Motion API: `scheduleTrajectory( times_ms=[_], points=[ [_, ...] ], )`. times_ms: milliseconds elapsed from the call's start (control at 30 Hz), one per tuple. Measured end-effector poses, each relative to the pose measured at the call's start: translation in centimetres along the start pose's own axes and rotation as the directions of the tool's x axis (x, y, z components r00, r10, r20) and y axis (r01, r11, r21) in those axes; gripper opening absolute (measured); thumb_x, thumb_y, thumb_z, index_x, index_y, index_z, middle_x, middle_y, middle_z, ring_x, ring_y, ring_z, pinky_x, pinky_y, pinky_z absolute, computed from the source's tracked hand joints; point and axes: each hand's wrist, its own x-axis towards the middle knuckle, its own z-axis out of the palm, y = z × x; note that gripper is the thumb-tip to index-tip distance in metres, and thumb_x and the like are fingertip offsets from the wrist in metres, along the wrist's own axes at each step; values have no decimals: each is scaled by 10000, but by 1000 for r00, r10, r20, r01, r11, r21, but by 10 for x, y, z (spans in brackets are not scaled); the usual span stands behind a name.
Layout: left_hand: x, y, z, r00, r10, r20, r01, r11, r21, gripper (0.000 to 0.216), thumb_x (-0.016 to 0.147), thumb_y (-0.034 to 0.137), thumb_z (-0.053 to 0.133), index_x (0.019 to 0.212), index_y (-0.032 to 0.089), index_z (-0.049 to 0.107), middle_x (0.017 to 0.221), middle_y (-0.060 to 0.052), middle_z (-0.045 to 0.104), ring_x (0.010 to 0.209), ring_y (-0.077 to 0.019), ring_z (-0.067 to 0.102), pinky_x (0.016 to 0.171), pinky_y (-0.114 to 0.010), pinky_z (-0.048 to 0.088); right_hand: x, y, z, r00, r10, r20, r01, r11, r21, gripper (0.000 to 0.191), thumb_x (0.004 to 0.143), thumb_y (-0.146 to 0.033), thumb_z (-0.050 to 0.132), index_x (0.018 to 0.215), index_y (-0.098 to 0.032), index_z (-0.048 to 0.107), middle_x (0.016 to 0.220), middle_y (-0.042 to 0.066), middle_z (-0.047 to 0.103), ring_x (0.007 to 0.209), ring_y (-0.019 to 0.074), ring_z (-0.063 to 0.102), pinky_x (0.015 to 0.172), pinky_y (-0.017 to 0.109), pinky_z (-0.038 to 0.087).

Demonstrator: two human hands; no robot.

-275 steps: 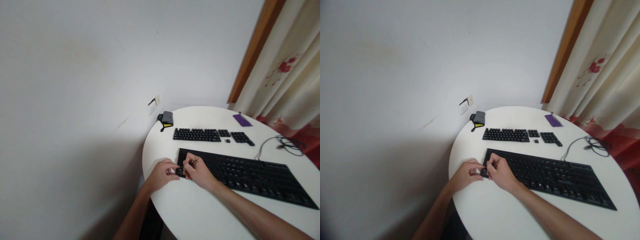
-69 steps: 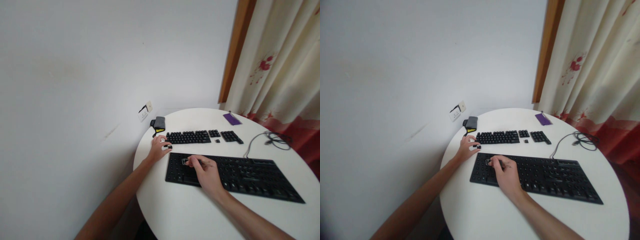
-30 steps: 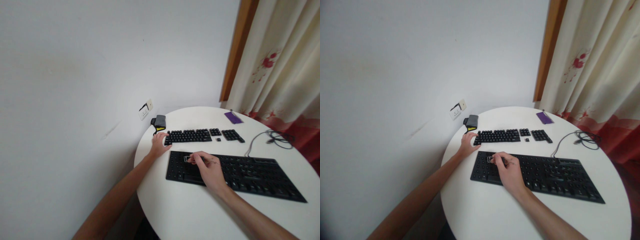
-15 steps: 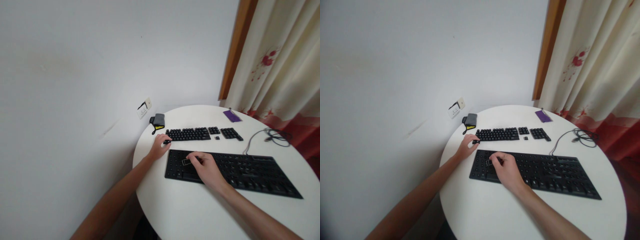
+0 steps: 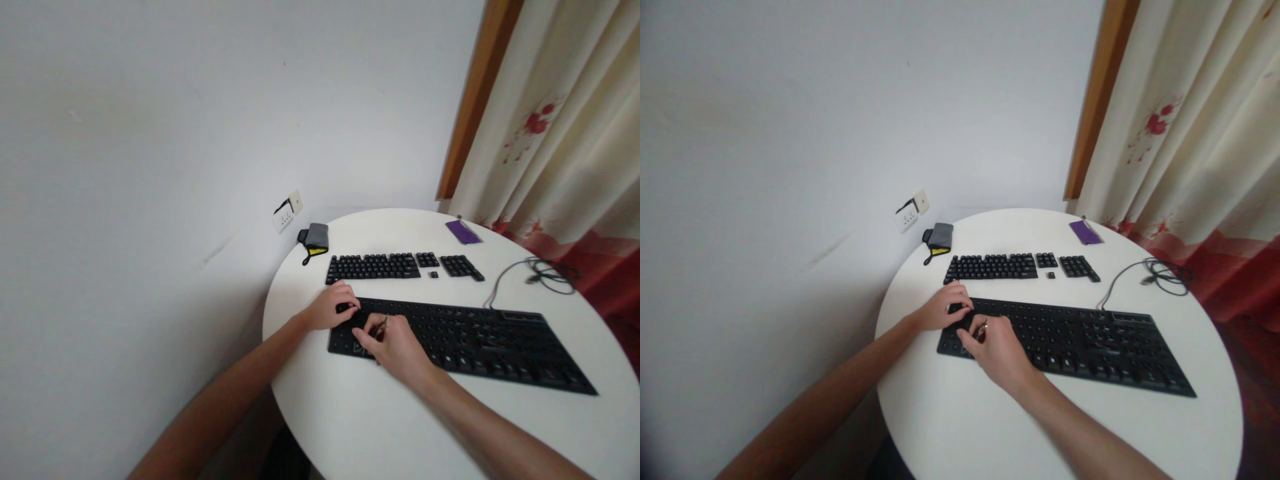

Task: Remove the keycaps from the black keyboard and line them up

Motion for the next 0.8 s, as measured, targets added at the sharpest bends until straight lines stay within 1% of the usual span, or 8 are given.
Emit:
scheduleTrajectory(
  times_ms=[200,267,333,433,533,667,733,800],
  points=[
    [0,-1,1,1000,-12,14,12,1000,-1,222,920,345,527,927,223,712,865,-76,661,863,-208,569,817,-344,443,4,-6,18,986,-140,90,162,933,-321,277,877,-335,592,631,-209,608,612,47,673,521,175,593,523,266,337],
    [0,-2,2,1000,-13,13,13,1000,-2,231,923,354,521,928,225,713,864,-76,661,862,-208,569,818,-342,444,5,-7,19,985,-146,87,169,901,-400,268,874,-308,588,624,-211,589,613,58,670,519,178,588,525,269,323],
    [-1,-4,2,1000,-10,14,10,1000,-2,228,922,355,526,932,224,713,867,-79,660,864,-209,568,812,-341,445,4,-8,16,989,-129,79,149,904,-400,268,876,-267,556,614,-213,556,586,45,649,499,165,568,521,265,318],
    [-1,-4,2,1000,2,20,-2,1000,-1,200,915,320,538,950,221,708,873,-79,659,871,-207,567,812,-339,443,0,-5,11,996,-70,50,81,960,-267,246,873,-217,492,628,-216,497,548,4,605,476,137,536,500,245,319],
    [-2,-4,2,1000,2,25,-2,1000,6,189,905,290,540,957,224,709,875,-74,658,875,-206,567,823,-342,443,-4,5,12,998,45,45,-44,999,-31,198,874,-232,451,677,-219,467,534,-30,585,452,120,539,467,219,350],
    [-3,-4,3,1000,-22,22,22,1000,17,202,904,309,538,942,223,717,859,-76,657,855,-206,570,815,-349,445,-1,21,14,952,267,151,-302,899,317,186,862,-326,465,710,-223,437,486,-54,584,363,119,533,374,200,374],
    [-2,-2,1,1000,-17,-4,17,1000,-2,208,912,313,532,932,217,715,864,-77,661,858,-203,578,817,-350,447,4,22,9,950,267,162,-311,853,419,226,855,-372,494,700,-218,436,486,-47,597,351,116,531,356,196,381],
    [2,3,-3,999,-16,-50,14,999,-37,210,928,302,518,937,212,708,888,-75,673,878,-200,588,837,-351,447,9,19,-2,970,228,90,-243,850,467,270,855,-406,524,686,-208,451,525,-29,620,369,106,540,364,191,392]
  ],
)
